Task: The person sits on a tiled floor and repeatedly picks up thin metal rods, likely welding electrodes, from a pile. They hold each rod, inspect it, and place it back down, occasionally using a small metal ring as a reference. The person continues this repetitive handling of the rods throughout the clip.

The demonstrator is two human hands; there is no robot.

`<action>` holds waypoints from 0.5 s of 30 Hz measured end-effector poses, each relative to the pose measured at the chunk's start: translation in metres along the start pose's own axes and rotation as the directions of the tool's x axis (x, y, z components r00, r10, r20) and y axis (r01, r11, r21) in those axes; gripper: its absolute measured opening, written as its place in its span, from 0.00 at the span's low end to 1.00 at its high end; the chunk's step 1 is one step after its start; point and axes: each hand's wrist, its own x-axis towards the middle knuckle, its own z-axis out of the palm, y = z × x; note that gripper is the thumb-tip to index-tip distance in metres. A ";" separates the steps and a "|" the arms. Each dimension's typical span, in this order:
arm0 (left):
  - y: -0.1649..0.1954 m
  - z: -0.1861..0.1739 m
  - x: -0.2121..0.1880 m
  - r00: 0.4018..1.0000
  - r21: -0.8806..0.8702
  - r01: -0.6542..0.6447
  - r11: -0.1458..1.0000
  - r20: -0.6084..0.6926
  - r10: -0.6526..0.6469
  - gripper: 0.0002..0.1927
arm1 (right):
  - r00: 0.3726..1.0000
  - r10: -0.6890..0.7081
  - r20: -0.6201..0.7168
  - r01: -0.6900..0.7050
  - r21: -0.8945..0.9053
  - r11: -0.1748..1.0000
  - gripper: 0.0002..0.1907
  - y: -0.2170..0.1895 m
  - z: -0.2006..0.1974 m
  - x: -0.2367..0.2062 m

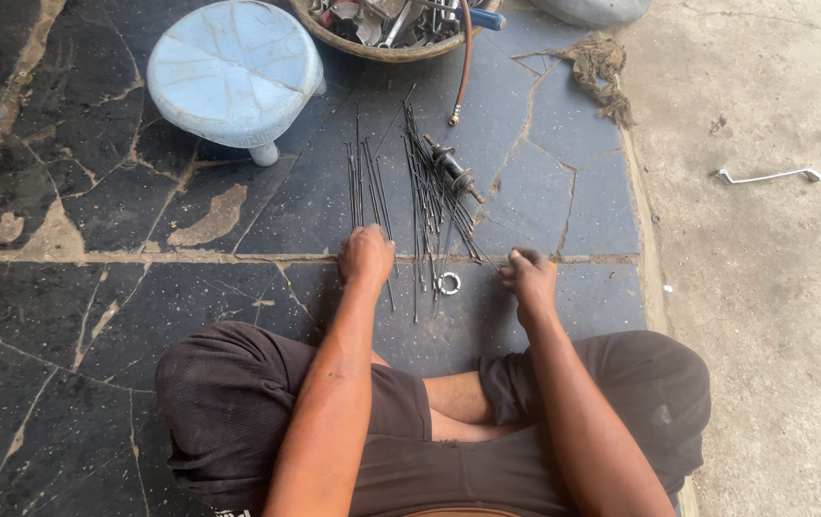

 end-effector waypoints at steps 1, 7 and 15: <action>0.003 0.001 -0.001 0.999 0.031 0.006 1.000 0.042 -0.008 0.16 | 1.000 0.007 -0.015 -0.006 0.039 0.999 0.21 -0.001 -0.002 0.000; 0.009 0.010 -0.014 0.991 0.176 0.000 0.984 0.131 -0.024 0.18 | 0.995 -0.058 -0.083 0.076 0.237 0.968 0.19 -0.029 -0.026 -0.004; 0.004 0.020 -0.006 0.983 0.050 0.144 0.988 0.108 -0.148 0.15 | 0.984 -0.052 -0.173 0.095 0.252 0.963 0.18 -0.052 -0.082 0.001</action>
